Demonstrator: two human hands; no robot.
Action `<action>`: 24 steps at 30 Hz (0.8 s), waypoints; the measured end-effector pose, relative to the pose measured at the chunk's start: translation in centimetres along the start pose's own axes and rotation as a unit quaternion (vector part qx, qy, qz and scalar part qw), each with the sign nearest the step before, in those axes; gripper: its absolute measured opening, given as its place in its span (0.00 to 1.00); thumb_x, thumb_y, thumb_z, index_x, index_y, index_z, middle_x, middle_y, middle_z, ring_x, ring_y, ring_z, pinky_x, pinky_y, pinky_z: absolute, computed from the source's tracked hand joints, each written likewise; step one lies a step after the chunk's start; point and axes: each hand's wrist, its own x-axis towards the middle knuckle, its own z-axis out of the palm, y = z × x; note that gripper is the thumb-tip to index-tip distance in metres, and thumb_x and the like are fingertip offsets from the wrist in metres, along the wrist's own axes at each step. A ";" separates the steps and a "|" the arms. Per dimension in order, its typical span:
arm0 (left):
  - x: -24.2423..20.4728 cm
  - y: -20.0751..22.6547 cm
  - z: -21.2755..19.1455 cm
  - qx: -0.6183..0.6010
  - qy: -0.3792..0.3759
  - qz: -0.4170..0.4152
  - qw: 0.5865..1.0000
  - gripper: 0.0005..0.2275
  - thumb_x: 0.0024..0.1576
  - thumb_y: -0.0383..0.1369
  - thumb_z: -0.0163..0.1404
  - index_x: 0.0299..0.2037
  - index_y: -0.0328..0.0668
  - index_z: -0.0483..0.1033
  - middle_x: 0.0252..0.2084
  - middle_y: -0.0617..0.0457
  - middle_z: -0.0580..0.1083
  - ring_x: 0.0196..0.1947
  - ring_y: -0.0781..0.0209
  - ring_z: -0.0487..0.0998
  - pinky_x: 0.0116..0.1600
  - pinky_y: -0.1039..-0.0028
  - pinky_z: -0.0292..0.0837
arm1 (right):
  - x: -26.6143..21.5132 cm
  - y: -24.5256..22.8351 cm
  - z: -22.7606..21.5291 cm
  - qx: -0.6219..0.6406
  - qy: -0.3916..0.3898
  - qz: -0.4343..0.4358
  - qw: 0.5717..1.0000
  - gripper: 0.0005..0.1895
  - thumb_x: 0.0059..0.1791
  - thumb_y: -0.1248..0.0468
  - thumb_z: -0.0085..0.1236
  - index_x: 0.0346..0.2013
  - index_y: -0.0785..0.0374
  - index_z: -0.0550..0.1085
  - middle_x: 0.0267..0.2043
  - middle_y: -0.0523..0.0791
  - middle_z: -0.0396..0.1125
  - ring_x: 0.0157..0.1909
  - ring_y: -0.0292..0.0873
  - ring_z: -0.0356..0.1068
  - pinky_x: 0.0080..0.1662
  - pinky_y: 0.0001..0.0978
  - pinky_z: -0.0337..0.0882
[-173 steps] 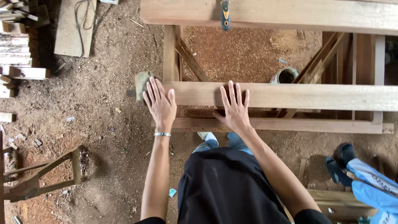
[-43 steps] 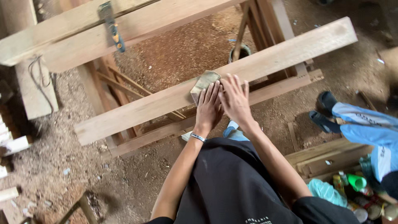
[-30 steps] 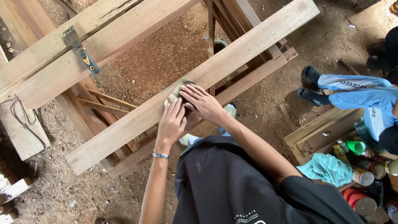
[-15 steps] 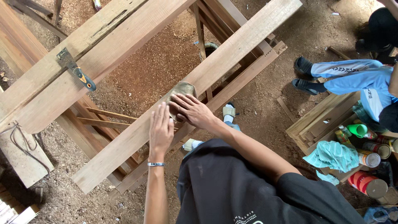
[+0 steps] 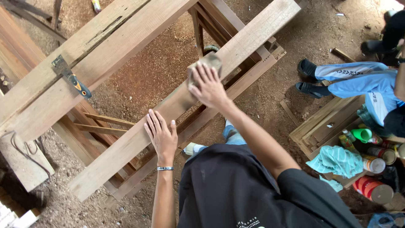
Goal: The person sands a long wooden plank by hand using a piece of sandpaper, moving it back and forth across the surface and along the edges.
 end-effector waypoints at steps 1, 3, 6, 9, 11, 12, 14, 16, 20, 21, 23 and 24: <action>0.0 0.6 0.1 0.003 0.001 0.002 1.000 0.33 0.68 0.47 0.35 0.74 0.24 0.47 0.79 0.33 0.45 0.79 0.41 0.43 0.78 0.51 0.36 | -0.5 -1.4 0.7 0.002 0.028 -0.026 0.999 0.38 0.59 0.41 0.24 0.77 0.62 0.46 0.81 0.53 0.34 0.81 0.52 0.30 0.75 0.52 0.30; 0.0 1.4 0.2 0.012 0.005 0.000 1.000 0.33 0.68 0.47 0.36 0.74 0.24 0.47 0.78 0.33 0.45 0.78 0.39 0.44 0.78 0.50 0.37 | -2.4 -3.1 1.5 0.018 0.064 -0.077 0.995 0.38 0.59 0.41 0.28 0.77 0.63 0.49 0.81 0.53 0.37 0.81 0.52 0.33 0.76 0.52 0.33; 0.0 1.6 0.3 0.029 0.025 0.001 0.999 0.32 0.68 0.46 0.39 0.74 0.24 0.49 0.78 0.32 0.46 0.78 0.39 0.45 0.78 0.50 0.39 | -4.9 -3.6 1.5 0.043 0.080 -0.135 0.987 0.38 0.59 0.41 0.33 0.76 0.63 0.52 0.80 0.53 0.41 0.81 0.52 0.38 0.76 0.51 0.37; -0.4 1.3 0.2 0.018 0.023 -0.006 1.000 0.31 0.68 0.44 0.41 0.74 0.28 0.51 0.78 0.36 0.49 0.78 0.41 0.48 0.78 0.51 0.41 | -6.1 -1.0 0.5 0.041 0.067 -0.160 0.984 0.36 0.59 0.44 0.37 0.76 0.62 0.54 0.80 0.52 0.44 0.81 0.51 0.41 0.76 0.50 0.38; -1.2 0.9 -0.1 0.005 0.019 -0.025 0.999 0.31 0.66 0.44 0.42 0.74 0.29 0.51 0.78 0.37 0.50 0.78 0.42 0.49 0.78 0.51 0.41 | -6.3 0.7 -0.1 0.035 0.055 -0.155 0.986 0.35 0.59 0.45 0.38 0.75 0.62 0.55 0.80 0.52 0.45 0.81 0.51 0.41 0.76 0.50 0.38; -1.4 0.8 -0.2 -0.002 0.017 -0.034 0.999 0.32 0.66 0.44 0.43 0.74 0.29 0.51 0.78 0.38 0.50 0.78 0.43 0.49 0.77 0.50 0.41 | -5.9 1.4 -0.4 0.036 0.054 -0.157 0.985 0.35 0.59 0.46 0.38 0.75 0.62 0.54 0.80 0.52 0.44 0.81 0.51 0.41 0.76 0.51 0.38; -1.8 0.8 -0.2 -0.017 0.034 -0.057 0.998 0.32 0.66 0.45 0.44 0.74 0.29 0.51 0.78 0.37 0.50 0.78 0.42 0.49 0.78 0.50 0.41 | -4.9 1.7 -0.6 0.036 0.051 -0.159 0.985 0.36 0.59 0.46 0.38 0.76 0.63 0.54 0.81 0.53 0.43 0.82 0.53 0.40 0.76 0.52 0.37; -2.4 0.9 -0.1 -0.031 0.044 -0.074 0.996 0.33 0.66 0.44 0.45 0.74 0.29 0.50 0.78 0.38 0.50 0.78 0.42 0.49 0.78 0.50 0.41 | -3.8 0.2 -0.1 0.042 0.052 -0.146 0.987 0.38 0.58 0.45 0.39 0.76 0.66 0.53 0.80 0.55 0.41 0.81 0.56 0.38 0.75 0.55 0.36; -3.2 0.7 -0.3 -0.028 0.032 -0.080 0.996 0.34 0.62 0.41 0.47 0.75 0.31 0.48 0.78 0.39 0.49 0.78 0.44 0.49 0.78 0.51 0.41 | -2.2 -4.8 1.9 0.048 0.066 -0.161 0.984 0.42 0.58 0.43 0.40 0.76 0.71 0.50 0.80 0.59 0.38 0.81 0.60 0.35 0.74 0.59 0.34; -3.4 0.4 -0.3 -0.020 0.021 -0.079 0.996 0.35 0.61 0.40 0.48 0.75 0.32 0.48 0.79 0.40 0.49 0.78 0.45 0.49 0.78 0.51 0.41 | -2.3 -5.8 2.3 0.043 0.061 -0.179 0.981 0.42 0.58 0.42 0.40 0.76 0.71 0.50 0.80 0.59 0.38 0.81 0.60 0.35 0.75 0.59 0.34; -3.9 -0.3 -0.3 -0.019 0.019 -0.076 0.997 0.35 0.61 0.40 0.48 0.75 0.33 0.48 0.79 0.41 0.49 0.78 0.47 0.49 0.78 0.52 0.40 | -3.1 -7.0 3.0 0.032 0.051 -0.210 0.976 0.42 0.58 0.41 0.39 0.75 0.70 0.50 0.80 0.59 0.39 0.81 0.59 0.36 0.75 0.58 0.34; -3.8 -0.7 -0.2 -0.018 0.021 -0.071 0.997 0.35 0.61 0.40 0.49 0.75 0.34 0.48 0.79 0.42 0.49 0.78 0.48 0.49 0.78 0.52 0.40 | -3.6 -7.1 3.0 0.031 0.040 -0.216 0.975 0.41 0.58 0.41 0.37 0.76 0.69 0.50 0.80 0.58 0.38 0.81 0.59 0.35 0.75 0.57 0.34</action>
